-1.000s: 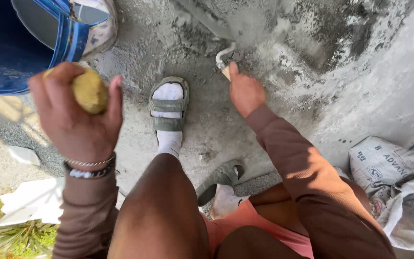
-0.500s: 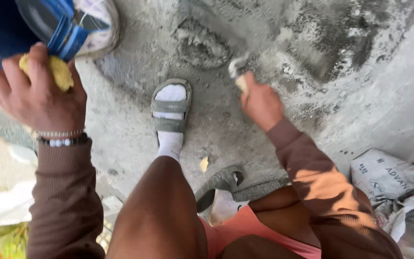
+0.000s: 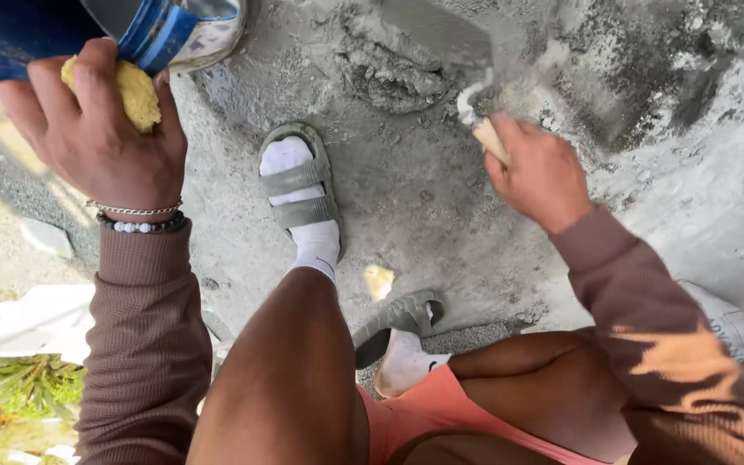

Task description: Smoothing wet cement on a floor surface using a hand trowel and a sponge

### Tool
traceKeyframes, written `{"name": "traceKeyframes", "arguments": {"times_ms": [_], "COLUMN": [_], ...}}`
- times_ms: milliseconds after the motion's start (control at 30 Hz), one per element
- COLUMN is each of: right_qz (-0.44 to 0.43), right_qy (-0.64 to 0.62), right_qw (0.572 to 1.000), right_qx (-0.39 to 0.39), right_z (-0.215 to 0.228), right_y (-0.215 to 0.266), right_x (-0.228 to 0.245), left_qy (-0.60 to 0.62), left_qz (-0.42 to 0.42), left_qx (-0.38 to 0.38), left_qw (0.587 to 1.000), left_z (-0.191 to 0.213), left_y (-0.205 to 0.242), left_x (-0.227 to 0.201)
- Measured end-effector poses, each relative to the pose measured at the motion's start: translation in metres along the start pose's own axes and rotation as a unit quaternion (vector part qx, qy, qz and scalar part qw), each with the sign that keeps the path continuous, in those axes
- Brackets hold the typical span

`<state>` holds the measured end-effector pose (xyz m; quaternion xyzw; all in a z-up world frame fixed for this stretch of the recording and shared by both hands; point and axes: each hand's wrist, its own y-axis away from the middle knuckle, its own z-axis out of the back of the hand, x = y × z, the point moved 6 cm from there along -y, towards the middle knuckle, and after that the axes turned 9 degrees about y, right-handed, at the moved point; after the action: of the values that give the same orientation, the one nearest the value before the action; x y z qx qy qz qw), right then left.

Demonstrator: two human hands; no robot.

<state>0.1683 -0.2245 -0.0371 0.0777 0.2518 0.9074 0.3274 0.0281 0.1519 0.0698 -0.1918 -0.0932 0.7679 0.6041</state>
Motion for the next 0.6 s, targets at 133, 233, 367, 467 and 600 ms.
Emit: {"name": "traceKeyframes", "arguments": {"times_ms": [133,233,367,467,600], "right_qz": [-0.036,-0.102,-0.111,-0.148,-0.202], "right_qy": [-0.304,-0.425,-0.355,-0.419,-0.519], "right_qw": [0.952,0.893,0.913,0.894,0.829], "right_qx": [-0.006,0.11,0.166,0.051,0.057], "right_z": [0.004,-0.038,-0.108,-0.122,-0.102], "right_y": [0.019,0.016,-0.028,-0.029,0.017], "right_x": [0.044,0.105,0.15,0.106,0.059], "left_qy": [-0.001,-0.006,-0.037,-0.002,-0.006], "left_qz": [0.001,0.009,0.002,0.016,0.0], "left_qx": [-0.004,0.006,0.006,0.022,0.012], "left_qw": [1.0,1.0,0.999,1.0,1.0], "left_z": [-0.003,0.002,-0.009,0.0,-0.007], "left_y": [-0.006,-0.005,0.005,0.001,0.007], "left_x": [-0.002,-0.005,0.006,-0.003,0.001]}}
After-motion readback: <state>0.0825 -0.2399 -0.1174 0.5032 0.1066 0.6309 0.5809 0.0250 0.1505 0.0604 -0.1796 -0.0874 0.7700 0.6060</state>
